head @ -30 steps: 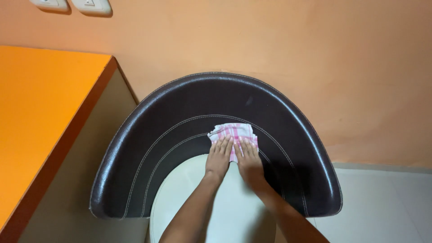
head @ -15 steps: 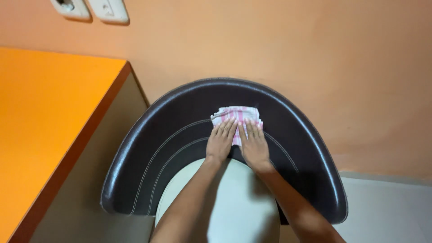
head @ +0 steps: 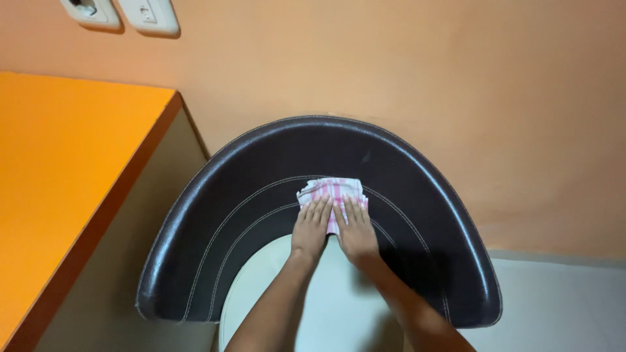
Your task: The person wipes an orange chair with a pink and white checkered cloth, then wipes an orange countertop, and finally wipes a black and white chair. The person moves the chair to clean underneath it.
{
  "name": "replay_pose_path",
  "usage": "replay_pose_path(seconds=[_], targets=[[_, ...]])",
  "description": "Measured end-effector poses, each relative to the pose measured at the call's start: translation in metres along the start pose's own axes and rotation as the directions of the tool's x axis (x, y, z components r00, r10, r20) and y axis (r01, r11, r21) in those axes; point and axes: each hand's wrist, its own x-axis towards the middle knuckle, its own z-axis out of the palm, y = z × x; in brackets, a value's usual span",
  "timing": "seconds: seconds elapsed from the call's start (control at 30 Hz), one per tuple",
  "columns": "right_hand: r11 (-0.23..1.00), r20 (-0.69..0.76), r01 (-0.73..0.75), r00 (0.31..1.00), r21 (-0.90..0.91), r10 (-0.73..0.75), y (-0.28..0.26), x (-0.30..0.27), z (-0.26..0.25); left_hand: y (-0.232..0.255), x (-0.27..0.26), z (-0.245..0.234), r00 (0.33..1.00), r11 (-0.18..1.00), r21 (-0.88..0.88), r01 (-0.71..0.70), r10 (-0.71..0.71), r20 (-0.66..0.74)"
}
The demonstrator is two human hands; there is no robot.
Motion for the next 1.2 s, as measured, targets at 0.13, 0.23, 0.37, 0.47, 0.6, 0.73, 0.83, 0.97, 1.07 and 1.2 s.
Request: replay_pose_path(seconds=[0.13, 0.23, 0.37, 0.47, 0.6, 0.73, 0.83, 0.97, 1.07, 1.2], targets=[[0.998, -0.059, 0.061, 0.996, 0.016, -0.06, -0.01, -0.007, 0.032, -0.003, -0.021, 0.019, 0.999, 1.0, -0.012, -0.007, 0.008, 0.044], [0.999, 0.075, -0.011, 0.997, 0.03, 0.009, -0.018, -0.004, 0.021, -0.012, -0.02, -0.003, 1.0, 1.0, -0.004, -0.014, 0.014, 0.011], [0.998, -0.014, -0.038, 0.999, -0.04, 0.038, -0.021, 0.018, 0.015, -0.037, -0.014, -0.096, 0.979, 0.992, 0.117, -0.046, 0.022, 0.2], [0.993, -0.085, -0.039, 0.996, -0.11, 0.03, -0.028, 0.041, -0.019, -0.062, 0.001, -0.087, 0.997, 0.988, 0.152, -0.008, -0.003, 0.074], [0.999, -0.267, -0.023, 0.963, 0.029, 0.03, -0.027, 0.068, -0.036, -0.087, 0.015, -0.092, 0.993, 0.965, 0.256, 0.062, -0.033, -0.115], [0.996, -0.247, 0.02, 0.969, 0.088, 0.002, -0.024, 0.068, -0.039, -0.085, 0.014, -0.084, 0.993, 0.971, 0.232, 0.063, -0.038, -0.111], [0.994, -0.233, 0.065, 0.972, 0.084, -0.044, -0.029, 0.06, -0.025, -0.079, 0.001, -0.069, 0.999, 0.96, 0.276, 0.049, -0.042, -0.034], [0.992, -0.055, 0.124, 0.991, 0.009, -0.123, -0.044, 0.051, 0.007, -0.075, -0.03, -0.074, 0.988, 0.959, 0.28, -0.047, 0.003, 0.156], [0.992, 0.034, 0.122, 0.992, 0.035, -0.123, -0.059, 0.038, 0.009, -0.074, -0.048, -0.049, 0.972, 0.96, 0.266, -0.082, 0.019, 0.232], [0.989, 0.06, 0.136, 0.988, 0.064, -0.139, -0.078, 0.031, 0.028, -0.079, -0.07, -0.014, 0.988, 0.961, 0.262, -0.09, 0.053, 0.145]])
